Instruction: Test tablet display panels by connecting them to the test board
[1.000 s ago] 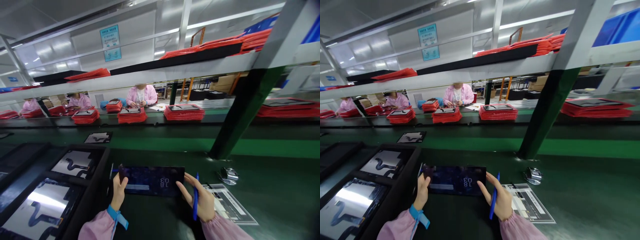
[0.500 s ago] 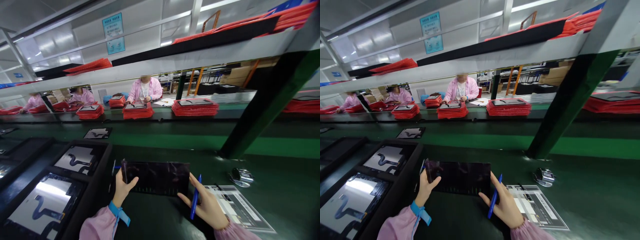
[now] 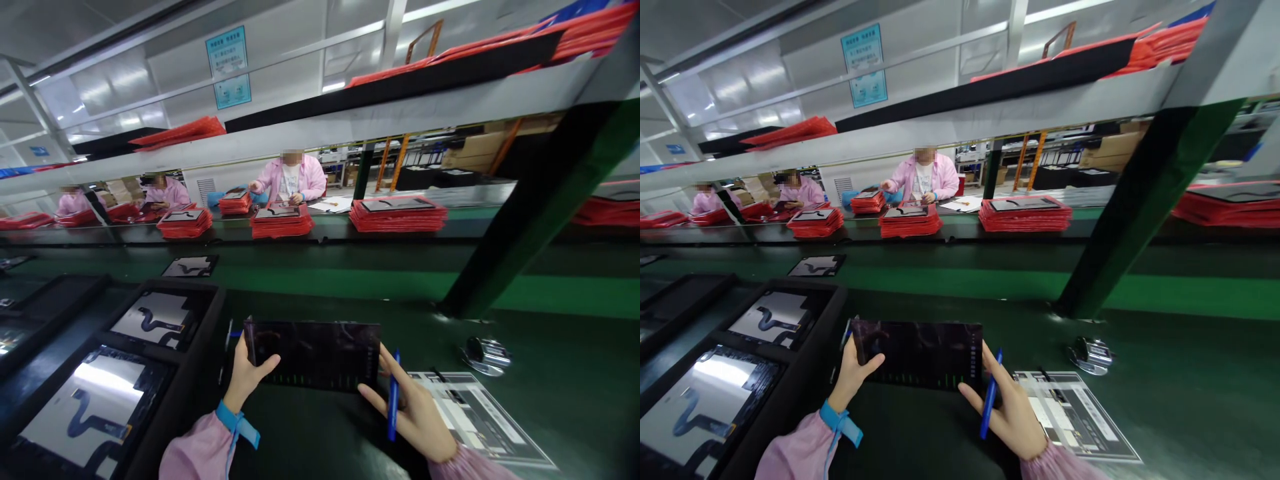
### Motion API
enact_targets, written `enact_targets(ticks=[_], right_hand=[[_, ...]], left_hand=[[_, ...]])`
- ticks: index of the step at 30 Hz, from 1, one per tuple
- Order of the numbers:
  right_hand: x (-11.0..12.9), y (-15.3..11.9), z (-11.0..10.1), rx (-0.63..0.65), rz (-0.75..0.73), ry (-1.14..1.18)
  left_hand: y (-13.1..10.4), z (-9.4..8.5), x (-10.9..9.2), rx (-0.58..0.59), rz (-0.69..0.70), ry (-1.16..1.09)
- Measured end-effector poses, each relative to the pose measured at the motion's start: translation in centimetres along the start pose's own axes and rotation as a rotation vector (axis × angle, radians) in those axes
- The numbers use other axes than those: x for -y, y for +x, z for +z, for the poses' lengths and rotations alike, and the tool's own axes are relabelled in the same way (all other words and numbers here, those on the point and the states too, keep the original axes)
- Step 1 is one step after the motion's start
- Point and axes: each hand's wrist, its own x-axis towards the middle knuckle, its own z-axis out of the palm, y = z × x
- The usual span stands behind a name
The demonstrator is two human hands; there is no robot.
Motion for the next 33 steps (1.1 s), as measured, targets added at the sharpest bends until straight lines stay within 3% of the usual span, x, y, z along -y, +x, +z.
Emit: enact_targets(ticks=[3,6,10,16,19,21,25,29,33], right_hand=[[0.3,0.1,-0.3,-0.019,0.119,0.119],[0.8,0.4,-0.4,-0.155,0.225,0.251],[1.7,0.9,-0.9,-0.286,0.304,0.37],[3.0,1.2,-2.4,-0.226,0.332,0.472],[2.7,1.1,-2.7,-0.224,0.308,0.46],[2.3,1.2,-2.7,-0.248,0.321,0.457],[1.7,1.5,-2.6,-0.353,0.347,0.461],[1.6,1.7,-2.8,-0.46,0.355,0.528],[2.0,1.8,-3.0,-0.505,0.412,0.644]], left_hand=[[-0.1,-0.4,0.0,0.064,-0.088,-0.094],[-0.3,-0.3,-0.3,0.103,-0.189,-0.241],[-0.3,0.2,-0.7,0.048,-0.259,-0.345],[0.0,0.2,-0.5,-0.126,-0.216,-0.033],[0.0,0.0,-0.7,-0.175,-0.053,0.138],[-0.3,-0.2,-0.9,-0.136,0.095,0.233],[-1.2,-0.7,-1.1,0.103,0.24,0.21],[-1.7,-1.2,-1.1,0.238,0.199,0.077],[-1.6,-0.7,-1.1,0.148,0.028,-0.026]])
